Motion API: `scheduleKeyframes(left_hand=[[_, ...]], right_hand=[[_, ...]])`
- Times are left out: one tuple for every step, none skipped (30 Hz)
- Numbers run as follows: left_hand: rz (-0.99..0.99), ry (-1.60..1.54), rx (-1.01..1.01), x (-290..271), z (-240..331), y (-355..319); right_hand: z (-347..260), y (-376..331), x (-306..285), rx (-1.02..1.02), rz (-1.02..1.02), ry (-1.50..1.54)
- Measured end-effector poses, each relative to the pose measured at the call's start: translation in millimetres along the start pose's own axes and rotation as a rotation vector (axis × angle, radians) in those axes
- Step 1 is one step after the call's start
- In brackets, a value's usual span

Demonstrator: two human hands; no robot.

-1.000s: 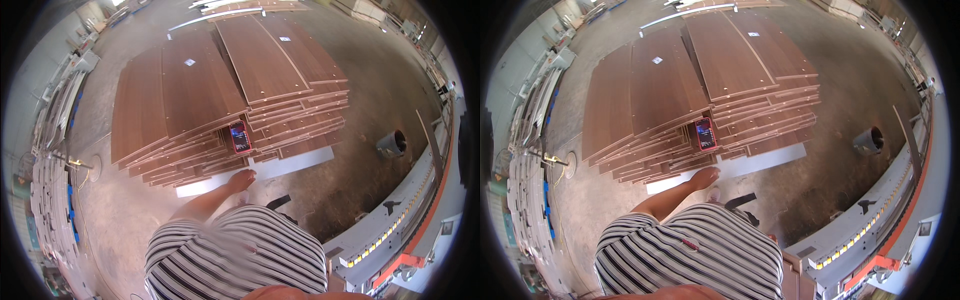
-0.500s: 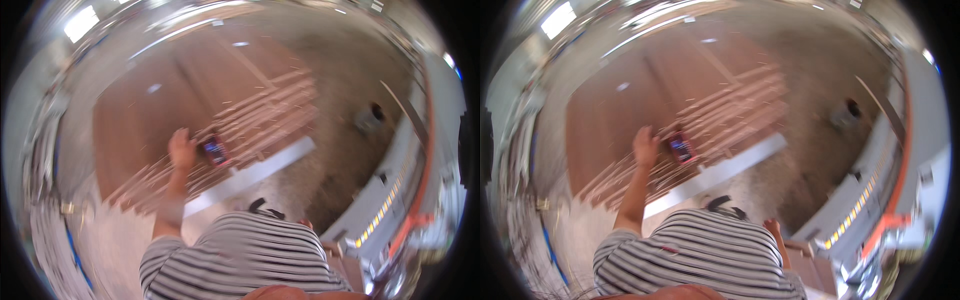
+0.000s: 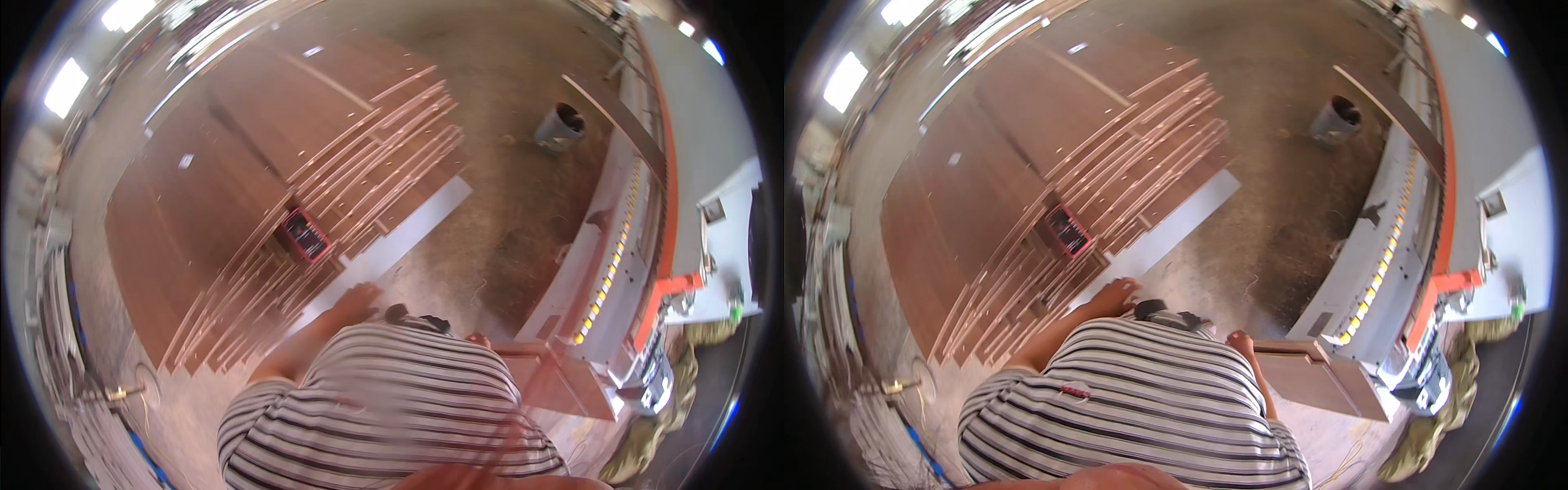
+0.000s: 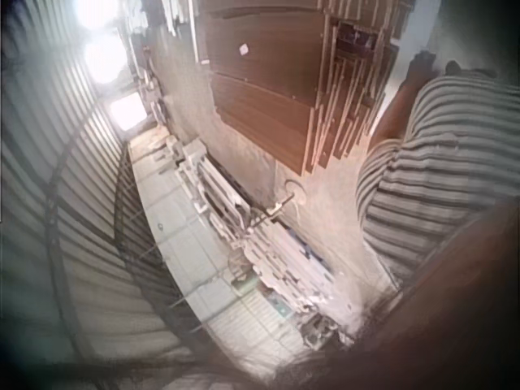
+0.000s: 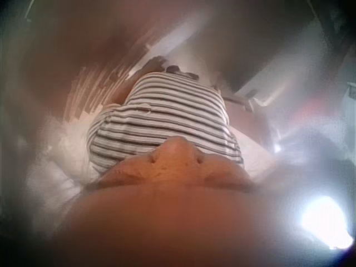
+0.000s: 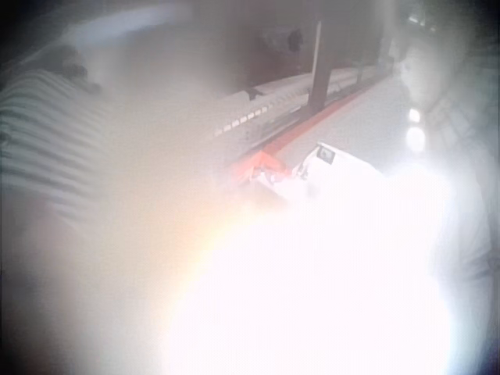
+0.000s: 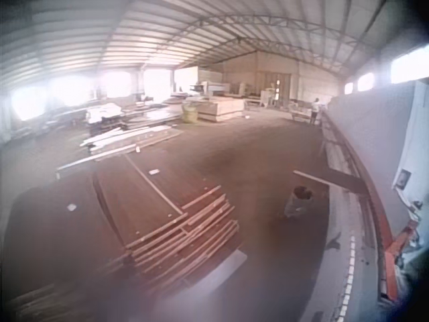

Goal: The person repeatedly picks up rectangular wooden panels from a stack and places them onto a conveyor belt. The person handles the panels by hand, moving them one at a time from the pile to the machine.

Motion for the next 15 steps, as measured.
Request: scheduleKeyframes(left_hand=[[-0.236,0.039,-0.06,26,-11,-2],[-0.299,0.002,-0.133,44,-27,-8],[-0.369,-0.036,-0.193,66,-43,-13],[-0.446,-0.07,-0.236,77,-48,-14],[-0.423,-0.068,-0.244,81,-53,-16],[-0.402,-0.057,-0.246,84,-58,-17],[-0.381,-0.043,-0.243,75,-53,-14],[-0.361,-0.029,-0.241,68,-51,-11],[-0.365,0.006,-0.237,70,-55,-8],[-0.356,-0.002,-0.259,68,-56,-9],[-0.355,-0.006,-0.274,67,-57,-7],[-0.354,-0.01,-0.289,67,-58,-7],[-0.337,-0.016,-0.282,68,-59,-10],[-0.332,-0.024,-0.281,71,-61,-11],[-0.327,-0.032,-0.281,75,-64,-13]], right_hand=[[11,-2,11,0.057,-0.02,0.081],[15,-2,11,0.104,-0.031,0.175],[18,-3,9,0.139,-0.038,0.234],[21,-6,7,0.155,-0.035,0.267],[24,-8,5,0.17,-0.03,0.297],[26,-10,3,0.176,-0.02,0.322],[28,-13,-1,0.183,-0.008,0.343],[28,-13,-4,0.183,0.008,0.361],[29,-16,-7,0.18,0.024,0.382],[25,-15,-17,0.165,0.04,0.383],[22,-17,-25,0.157,0.06,0.396],[18,-19,-34,0.141,0.089,0.414],[6,-19,-51,0.112,0.115,0.424],[-10,-21,-67,0.086,0.143,0.436],[-18,-17,-72,0.065,0.132,0.458]])
Point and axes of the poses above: each hand's wrist, its own y-axis towards the middle knuckle, its own x-axis out of the palm, z = x × y, the point moved 7 cm from there along y, towards the middle knuckle, and after that the axes turned 7 degrees about -x, right-handed, at the moved point
